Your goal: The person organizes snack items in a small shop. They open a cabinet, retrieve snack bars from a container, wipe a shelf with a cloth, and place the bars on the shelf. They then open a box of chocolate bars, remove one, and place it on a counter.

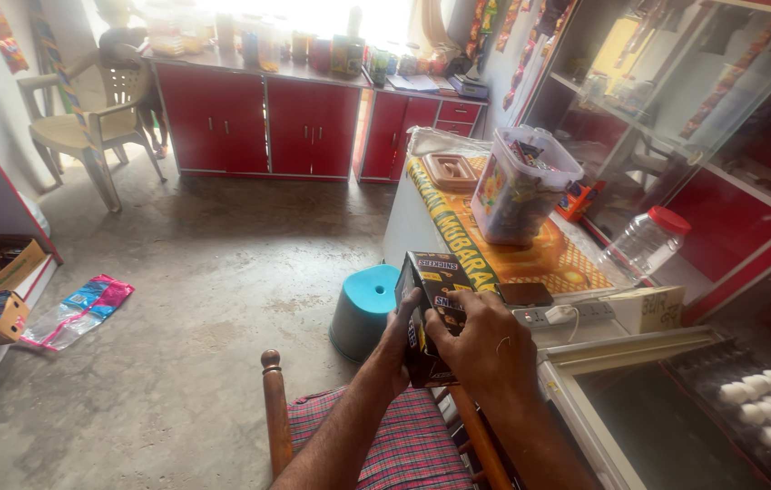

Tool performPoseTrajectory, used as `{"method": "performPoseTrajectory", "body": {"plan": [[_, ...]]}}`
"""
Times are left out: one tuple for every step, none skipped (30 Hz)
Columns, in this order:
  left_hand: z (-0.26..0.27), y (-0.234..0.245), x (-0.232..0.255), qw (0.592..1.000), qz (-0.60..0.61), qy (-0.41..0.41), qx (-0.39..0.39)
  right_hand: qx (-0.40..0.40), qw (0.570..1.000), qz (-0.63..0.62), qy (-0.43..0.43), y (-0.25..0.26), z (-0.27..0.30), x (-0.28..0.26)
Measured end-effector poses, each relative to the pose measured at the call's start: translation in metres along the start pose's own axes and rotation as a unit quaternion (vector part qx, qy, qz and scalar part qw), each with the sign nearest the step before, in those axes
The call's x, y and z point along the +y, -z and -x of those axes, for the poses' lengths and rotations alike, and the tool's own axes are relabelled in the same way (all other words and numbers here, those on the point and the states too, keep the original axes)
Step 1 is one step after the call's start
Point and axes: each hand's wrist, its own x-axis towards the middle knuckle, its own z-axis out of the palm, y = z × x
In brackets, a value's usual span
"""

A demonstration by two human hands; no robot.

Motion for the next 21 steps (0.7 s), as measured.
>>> {"method": "performPoseTrajectory", "body": {"plan": [[-0.001,-0.002,-0.002,0.999,-0.026,0.011,0.027,0.001,1.0,-0.01,-0.009,0.001,0.0,0.002],[-0.003,-0.005,-0.003,0.997,-0.052,0.02,0.055,0.006,1.0,-0.014,-0.005,0.002,0.0,0.005],[-0.005,-0.007,-0.004,0.993,-0.078,0.029,0.083,0.012,1.0,-0.018,-0.002,0.003,0.0,0.007],[-0.006,-0.009,-0.006,0.994,-0.074,0.019,0.079,0.017,1.0,-0.021,0.001,0.004,0.001,0.009],[-0.006,-0.011,-0.008,0.995,-0.069,0.009,0.075,0.013,1.0,-0.005,0.0,0.004,0.003,0.01],[-0.007,-0.012,-0.01,0.995,-0.065,0.001,0.071,0.007,1.0,0.011,-0.003,0.005,0.005,0.011],[-0.009,-0.014,-0.011,0.995,-0.059,-0.002,0.075,0.002,1.0,0.026,-0.005,0.006,0.007,0.012],[-0.01,-0.016,-0.012,0.996,-0.053,-0.002,0.078,0.025,0.999,0.038,0.03,0.006,0.009,0.013],[-0.012,-0.018,-0.014,0.996,-0.047,-0.003,0.08,0.048,0.996,0.05,0.065,0.007,0.01,0.014],[-0.013,-0.02,-0.016,0.995,-0.039,-0.003,0.09,0.071,0.991,0.062,0.099,0.008,0.011,0.015],[-0.015,-0.022,-0.019,0.994,-0.031,-0.002,0.1,0.079,0.98,0.131,0.126,0.009,0.012,0.018],[-0.017,-0.024,-0.021,0.994,-0.022,-0.002,0.111,0.086,0.964,0.198,0.153,0.011,0.013,0.02],[-0.018,-0.025,-0.024,0.993,-0.028,0.0,0.115,0.091,0.943,0.265,0.179,0.011,0.014,0.023],[-0.019,-0.026,-0.026,0.992,-0.033,0.001,0.12,0.077,0.943,0.271,0.178,0.01,0.016,0.025],[-0.021,-0.027,-0.028,0.991,-0.038,0.001,0.126,0.062,0.942,0.277,0.177,0.007,0.019,0.026],[-0.022,-0.028,-0.031,0.99,-0.041,-0.003,0.136,0.047,0.942,0.282,0.176,0.004,0.022,0.029],[-0.025,-0.03,-0.034,0.988,-0.044,-0.007,0.147,0.036,0.947,0.283,0.15,0.001,0.023,0.031],[-0.027,-0.032,-0.038,0.986,-0.046,-0.011,0.159,0.024,0.951,0.282,0.124,-0.004,0.022,0.032],[-0.029,-0.034,-0.041,0.982,-0.067,-0.018,0.176,0.012,0.954,0.282,0.097,-0.008,0.022,0.035],[-0.031,-0.036,-0.044,0.977,-0.087,-0.027,0.193,0.013,0.959,0.271,0.082,-0.011,0.022,0.037],[-0.032,-0.037,-0.046,0.971,-0.108,-0.036,0.21,0.014,0.963,0.26,0.068,-0.014,0.021,0.04]]}}
